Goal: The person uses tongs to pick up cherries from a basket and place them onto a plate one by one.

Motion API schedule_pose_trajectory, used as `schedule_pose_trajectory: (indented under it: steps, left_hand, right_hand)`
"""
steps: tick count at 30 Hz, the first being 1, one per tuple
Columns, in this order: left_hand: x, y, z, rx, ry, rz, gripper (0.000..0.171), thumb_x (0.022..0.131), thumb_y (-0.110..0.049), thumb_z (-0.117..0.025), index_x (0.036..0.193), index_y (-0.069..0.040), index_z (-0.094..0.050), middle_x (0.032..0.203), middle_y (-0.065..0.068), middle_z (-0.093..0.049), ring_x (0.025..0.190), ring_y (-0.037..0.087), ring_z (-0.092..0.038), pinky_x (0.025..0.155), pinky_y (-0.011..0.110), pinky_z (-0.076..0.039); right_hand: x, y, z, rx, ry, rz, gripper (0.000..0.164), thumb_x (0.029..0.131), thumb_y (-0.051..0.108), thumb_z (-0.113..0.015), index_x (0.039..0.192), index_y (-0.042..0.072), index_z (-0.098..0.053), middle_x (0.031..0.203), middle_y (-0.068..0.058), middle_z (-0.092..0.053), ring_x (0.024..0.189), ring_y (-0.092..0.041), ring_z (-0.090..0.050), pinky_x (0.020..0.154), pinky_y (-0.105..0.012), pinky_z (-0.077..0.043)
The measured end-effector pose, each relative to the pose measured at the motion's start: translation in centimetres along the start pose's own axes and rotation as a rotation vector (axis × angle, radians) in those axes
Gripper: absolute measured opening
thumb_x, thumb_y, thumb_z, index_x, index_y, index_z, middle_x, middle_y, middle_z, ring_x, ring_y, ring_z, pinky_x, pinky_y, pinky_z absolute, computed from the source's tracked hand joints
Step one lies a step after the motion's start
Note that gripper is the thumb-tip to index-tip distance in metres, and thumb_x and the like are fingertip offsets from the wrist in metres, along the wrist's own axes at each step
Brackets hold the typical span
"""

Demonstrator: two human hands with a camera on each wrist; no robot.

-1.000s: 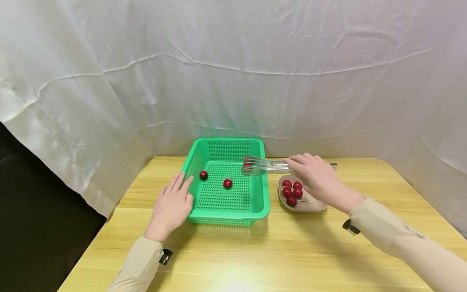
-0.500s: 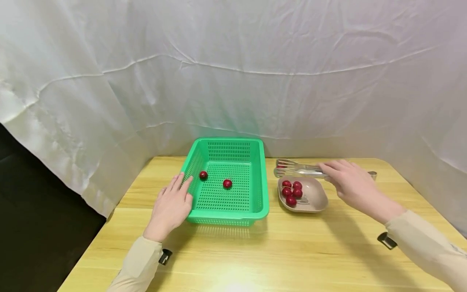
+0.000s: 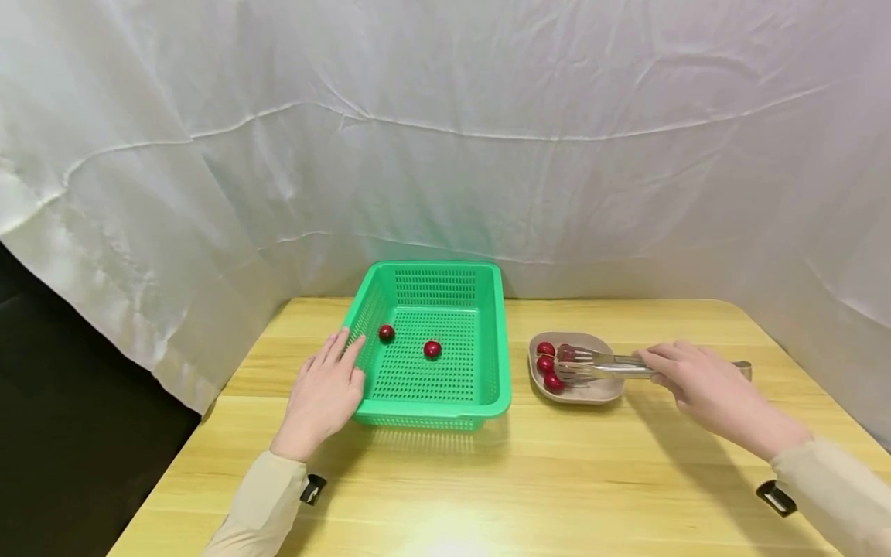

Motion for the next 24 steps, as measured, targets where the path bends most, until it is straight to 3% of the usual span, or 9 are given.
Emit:
schedule_pose_trajectory:
  steps: [7,12,19,24]
  left_hand:
    - [0.0,-0.1,0.0,-0.007,-0.002,0.003,0.053,0.101,-0.023,-0.032,0.152,-0.008,-0.037,0.16,0.017,-0.024,0.147,0.036,-0.018,0.113,0.061,-0.02]
    - [0.0,0.0,0.0,-0.01,-0.002,0.008,0.053,0.101,-0.024,-0.032,0.152,-0.008,-0.037,0.16,0.016,-0.024,0.147,0.036,-0.018,0.113,0.061,-0.02]
    - [0.0,-0.1,0.1,-0.009,-0.004,0.009,0.053,0.101,-0.023,-0.032,0.152,-0.008,-0.037,0.16,0.016,-0.023,0.147,0.036,-0.018,0.113,0.061,-0.02]
    - [0.0,-0.1,0.1,-0.007,-0.003,0.012,0.053,0.101,-0.023,-0.032,0.152,-0.008,-0.037,0.16,0.016,-0.024,0.147,0.036,-0.018,0.113,0.061,-0.02]
  right_hand:
    - [-0.9,0.3,-1.0,-0.002,0.024,0.002,0.049,0.075,0.0,-0.078,0.122,-0.003,-0.066,0.109,-0.012,-0.068,0.094,-0.034,-0.064,0.071,-0.052,-0.051]
    - [-0.7,0.5,-1.1,0.022,0.028,-0.012,0.052,0.078,0.002,-0.076,0.127,-0.005,-0.061,0.114,-0.015,-0.066,0.1,-0.037,-0.062,0.077,-0.056,-0.05]
    - [0.8,0.9,-0.7,0.052,-0.007,-0.047,0.054,0.082,0.002,-0.071,0.133,-0.006,-0.055,0.119,-0.02,-0.062,0.1,-0.039,-0.06,0.077,-0.058,-0.049]
    - [2.5,1.5,0.1,0.102,-0.066,-0.07,0.056,0.084,-0.001,-0.07,0.137,-0.001,-0.053,0.119,-0.015,-0.061,0.097,-0.035,-0.06,0.079,-0.054,-0.048]
Point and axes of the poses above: each hand's wrist, its own x-axis towards the middle knuckle, its own z-axis out of the back of the hand, y = z × x, the point moved 4 cm from there along x, towards the middle knuckle
